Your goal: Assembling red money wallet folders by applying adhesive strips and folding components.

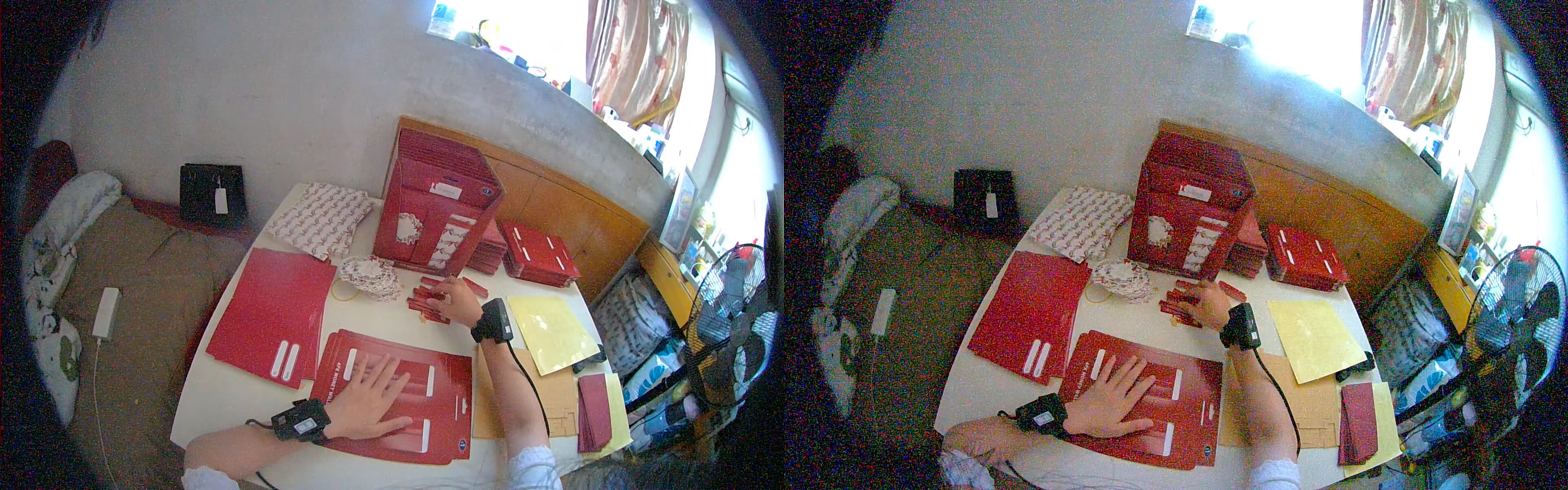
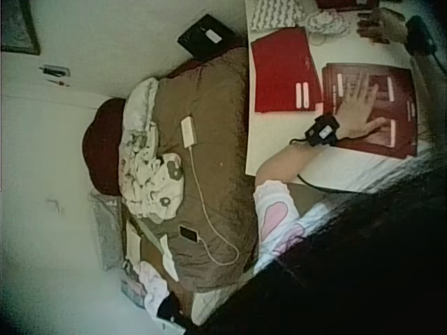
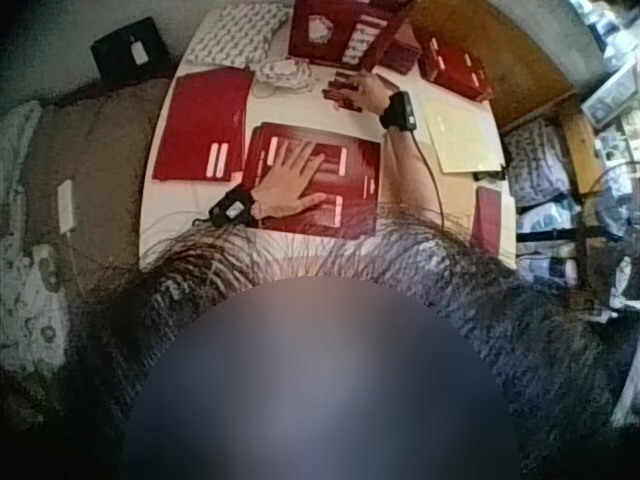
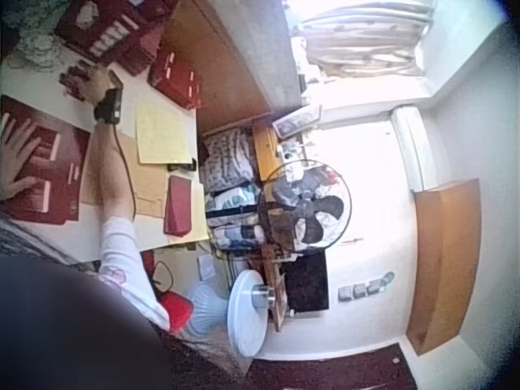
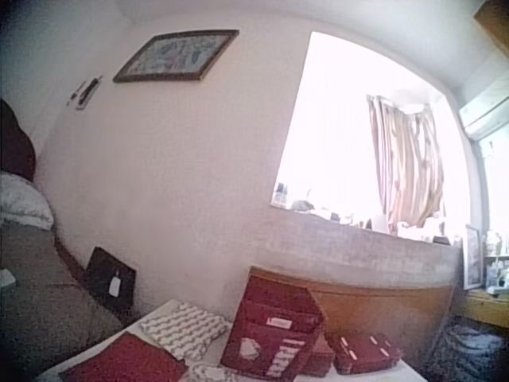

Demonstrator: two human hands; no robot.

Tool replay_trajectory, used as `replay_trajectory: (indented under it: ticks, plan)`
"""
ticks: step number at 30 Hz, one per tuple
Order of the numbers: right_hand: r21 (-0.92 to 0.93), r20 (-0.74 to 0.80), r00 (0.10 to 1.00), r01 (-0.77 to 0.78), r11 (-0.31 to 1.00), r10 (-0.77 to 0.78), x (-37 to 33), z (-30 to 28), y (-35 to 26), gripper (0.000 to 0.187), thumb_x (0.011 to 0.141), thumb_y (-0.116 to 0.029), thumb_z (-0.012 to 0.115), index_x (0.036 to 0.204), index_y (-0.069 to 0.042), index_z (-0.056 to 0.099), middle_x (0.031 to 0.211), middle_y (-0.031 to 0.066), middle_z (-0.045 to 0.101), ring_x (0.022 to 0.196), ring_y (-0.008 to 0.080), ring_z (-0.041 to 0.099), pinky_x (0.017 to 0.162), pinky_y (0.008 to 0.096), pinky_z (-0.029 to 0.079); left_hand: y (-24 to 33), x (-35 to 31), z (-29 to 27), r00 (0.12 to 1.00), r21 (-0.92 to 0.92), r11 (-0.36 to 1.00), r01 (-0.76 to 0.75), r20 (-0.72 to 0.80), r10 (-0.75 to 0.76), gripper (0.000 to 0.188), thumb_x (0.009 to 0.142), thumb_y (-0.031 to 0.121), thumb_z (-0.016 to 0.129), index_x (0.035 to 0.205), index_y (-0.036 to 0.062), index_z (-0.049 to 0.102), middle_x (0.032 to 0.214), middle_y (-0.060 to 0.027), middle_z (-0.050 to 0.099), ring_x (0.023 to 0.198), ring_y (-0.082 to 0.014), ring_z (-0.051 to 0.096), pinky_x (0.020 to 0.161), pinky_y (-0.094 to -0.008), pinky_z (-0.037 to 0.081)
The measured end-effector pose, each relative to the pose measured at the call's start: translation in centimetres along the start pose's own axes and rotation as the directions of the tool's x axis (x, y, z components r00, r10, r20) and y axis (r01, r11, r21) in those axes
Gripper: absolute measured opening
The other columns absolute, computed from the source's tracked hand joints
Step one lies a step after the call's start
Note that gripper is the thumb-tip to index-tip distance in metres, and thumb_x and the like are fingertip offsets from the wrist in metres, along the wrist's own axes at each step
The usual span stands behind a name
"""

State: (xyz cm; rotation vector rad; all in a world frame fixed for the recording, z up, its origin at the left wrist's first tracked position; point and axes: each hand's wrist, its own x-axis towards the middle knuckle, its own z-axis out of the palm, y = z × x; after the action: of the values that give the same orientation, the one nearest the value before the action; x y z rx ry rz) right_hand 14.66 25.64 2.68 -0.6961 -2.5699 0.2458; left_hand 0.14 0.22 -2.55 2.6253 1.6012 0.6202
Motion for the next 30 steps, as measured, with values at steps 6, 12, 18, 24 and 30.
replay_trajectory:
  ticks: [6,12,18,24,30]
  plan:
    - [0.012,0.034,0.998,0.059,0.998,-0.059,-0.5,-0.1,0.1,0.034,0.075,-0.032,0.065,0.101,-0.010,0.065,0.096,0.0143,0.062,0.094,0.0316,0.055,0.083,0.0405,0.044,0.1,0.1,-0.1,1.000,0.009,1.000,0.005,0.003,-0.005,0.076,0.087,0.058,0.032,0.131,-0.0046,0.033,0.137,-0.0335,0.021,0.131,-0.0438,0.015,0.104,-0.0590,0.004]
    - [0.015,-0.017,0.996,0.091,0.996,-0.091,-0.6,0.3,0.0,0.031,0.071,-0.027,0.069,0.093,-0.006,0.066,0.093,0.0161,0.062,0.089,0.0332,0.057,0.080,0.0404,0.046,0.1,0.0,-0.1,1.000,0.020,1.000,0.009,-0.005,-0.009,0.076,0.087,0.058,0.032,0.131,-0.0039,0.033,0.137,-0.0326,0.023,0.131,-0.0428,0.017,0.104,-0.0584,0.005]
    - [0.038,-0.007,0.998,0.056,0.998,-0.056,-0.9,0.6,-0.3,0.029,0.070,-0.025,0.070,0.089,-0.004,0.064,0.092,0.0165,0.061,0.090,0.0333,0.056,0.080,0.0401,0.046,0.1,0.0,-0.1,1.000,0.009,1.000,0.003,-0.024,-0.002,0.076,0.087,0.058,0.032,0.131,-0.0039,0.034,0.136,-0.0326,0.024,0.131,-0.0426,0.017,0.104,-0.0585,0.005]
    - [0.054,-0.008,1.000,0.021,0.998,-0.020,-1.1,1.0,0.1,0.027,0.070,-0.024,0.070,0.085,-0.005,0.058,0.089,0.0156,0.059,0.088,0.0333,0.055,0.078,0.0399,0.045,0.1,0.1,-0.2,1.000,0.027,1.000,0.004,-0.005,-0.004,0.077,0.087,0.058,0.032,0.131,-0.0048,0.033,0.136,-0.0328,0.023,0.131,-0.0431,0.016,0.104,-0.0588,0.005]
    - [0.074,-0.006,0.999,0.048,0.996,-0.047,-1.3,0.7,-0.1,0.028,0.071,-0.026,0.070,0.083,-0.005,0.055,0.086,0.0146,0.058,0.085,0.0333,0.054,0.074,0.0398,0.045,0.1,0.2,-0.1,1.000,0.035,0.999,0.005,0.008,-0.005,0.077,0.087,0.058,0.032,0.132,-0.0051,0.032,0.137,-0.0332,0.022,0.131,-0.0435,0.016,0.104,-0.0589,0.005]
